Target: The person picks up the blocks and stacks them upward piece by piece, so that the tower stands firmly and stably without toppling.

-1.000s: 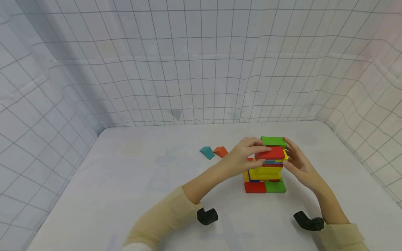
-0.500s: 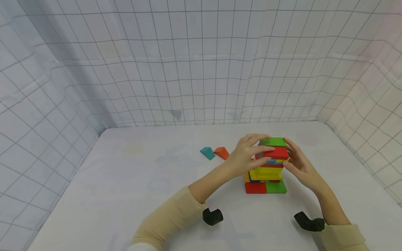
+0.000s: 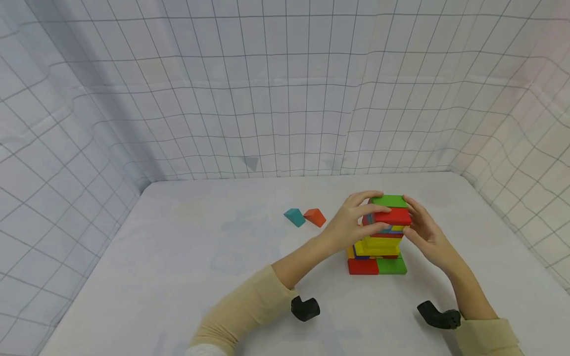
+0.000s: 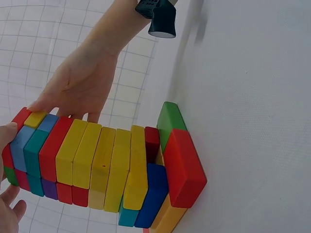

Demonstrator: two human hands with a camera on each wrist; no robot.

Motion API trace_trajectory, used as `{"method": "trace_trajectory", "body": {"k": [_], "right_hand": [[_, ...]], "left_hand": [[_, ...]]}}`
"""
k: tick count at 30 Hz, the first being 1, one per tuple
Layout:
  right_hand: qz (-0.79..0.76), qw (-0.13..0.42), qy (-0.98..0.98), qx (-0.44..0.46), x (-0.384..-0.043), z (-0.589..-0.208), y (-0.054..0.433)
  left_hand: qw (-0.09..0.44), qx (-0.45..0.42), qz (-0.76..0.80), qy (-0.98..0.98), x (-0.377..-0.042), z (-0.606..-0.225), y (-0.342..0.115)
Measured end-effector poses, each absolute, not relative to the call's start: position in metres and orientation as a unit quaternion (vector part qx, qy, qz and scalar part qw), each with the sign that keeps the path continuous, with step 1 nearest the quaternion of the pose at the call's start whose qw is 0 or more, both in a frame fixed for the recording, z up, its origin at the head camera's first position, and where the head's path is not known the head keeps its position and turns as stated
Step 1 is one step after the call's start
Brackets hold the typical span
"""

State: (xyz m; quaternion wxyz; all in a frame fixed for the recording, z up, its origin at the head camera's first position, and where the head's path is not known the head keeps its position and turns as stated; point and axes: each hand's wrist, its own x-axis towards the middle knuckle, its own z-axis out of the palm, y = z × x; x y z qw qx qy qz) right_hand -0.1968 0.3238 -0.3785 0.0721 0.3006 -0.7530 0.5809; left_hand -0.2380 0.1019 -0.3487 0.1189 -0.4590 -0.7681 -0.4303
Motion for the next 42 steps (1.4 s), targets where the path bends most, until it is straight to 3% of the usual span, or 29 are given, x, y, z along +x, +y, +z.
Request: {"method": "trace_trajectory", "body": {"k": [22,30,35,42], "right_hand": [[0.585,0.097,-0.753,0.286,-0.196,-0.378,0.321],[0.580,0.095,-0.761,0.277,-0.195,-0.377,0.320],[0.583,0.096,-0.755,0.283,-0.195,-0.377,0.320],[0.584,0.096,-0.755,0.283,-0.196,-0.378,0.321]], "left_hand": [[0.097,-0.426,-0.491,-0.754,-0.241,-0.355,0.100],[0.109,-0.348,-0.533,-0.764,-0.285,-0.391,0.030],[0.051,-0.287,-0.495,-0.819,-0.308,-0.416,-0.018],[-0.017,-0.311,-0.441,-0.842,-0.319,-0.437,-0.047]]}}
